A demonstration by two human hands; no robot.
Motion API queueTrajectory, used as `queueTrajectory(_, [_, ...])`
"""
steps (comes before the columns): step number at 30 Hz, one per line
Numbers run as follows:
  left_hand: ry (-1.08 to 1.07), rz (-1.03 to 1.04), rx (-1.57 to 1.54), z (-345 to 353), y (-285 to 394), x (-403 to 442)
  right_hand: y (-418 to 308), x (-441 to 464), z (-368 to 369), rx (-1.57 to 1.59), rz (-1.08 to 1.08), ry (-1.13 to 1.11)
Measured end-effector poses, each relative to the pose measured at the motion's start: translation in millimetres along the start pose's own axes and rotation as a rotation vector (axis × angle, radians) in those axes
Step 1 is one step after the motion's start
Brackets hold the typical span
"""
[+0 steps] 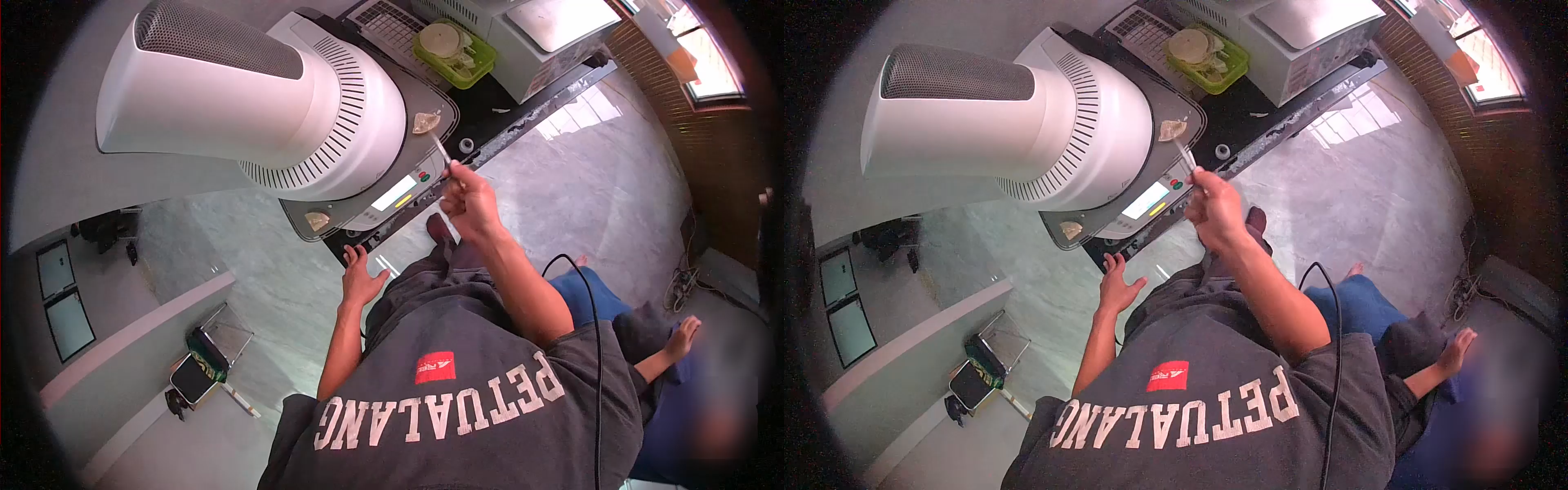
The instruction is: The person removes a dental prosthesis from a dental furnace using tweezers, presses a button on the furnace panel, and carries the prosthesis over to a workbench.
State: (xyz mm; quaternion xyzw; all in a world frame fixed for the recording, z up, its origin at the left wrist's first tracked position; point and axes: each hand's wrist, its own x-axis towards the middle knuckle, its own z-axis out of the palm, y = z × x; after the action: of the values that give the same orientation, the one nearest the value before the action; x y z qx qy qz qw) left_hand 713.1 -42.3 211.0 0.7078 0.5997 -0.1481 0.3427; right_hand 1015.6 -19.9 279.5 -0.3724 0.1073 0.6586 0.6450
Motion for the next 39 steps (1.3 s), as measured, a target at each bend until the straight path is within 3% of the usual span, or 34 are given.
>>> queueTrajectory(23, [0.04,0.036,-0.04,4.6,-3.6,0.8,-2.8,-5.8,-2.3,-0.019,-0.007,0.045])
queueTrajectory(29, [0.162,0.055,-0.215,11.1,-17.7,-5.1,-11.5,-9.8,0.8,-0.064,0.003,-0.078])
queueTrajectory(38, [0.577,0.106,-0.523,28.2,-2.2,-55.7,-17.1,-18.6,5.9,-0.131,0.104,-0.136])
queueTrajectory(39, [0.552,0.051,-0.721,32.0,0.8,-57.8,-16.7,-20.2,8.3,-0.145,0.11,-0.144])
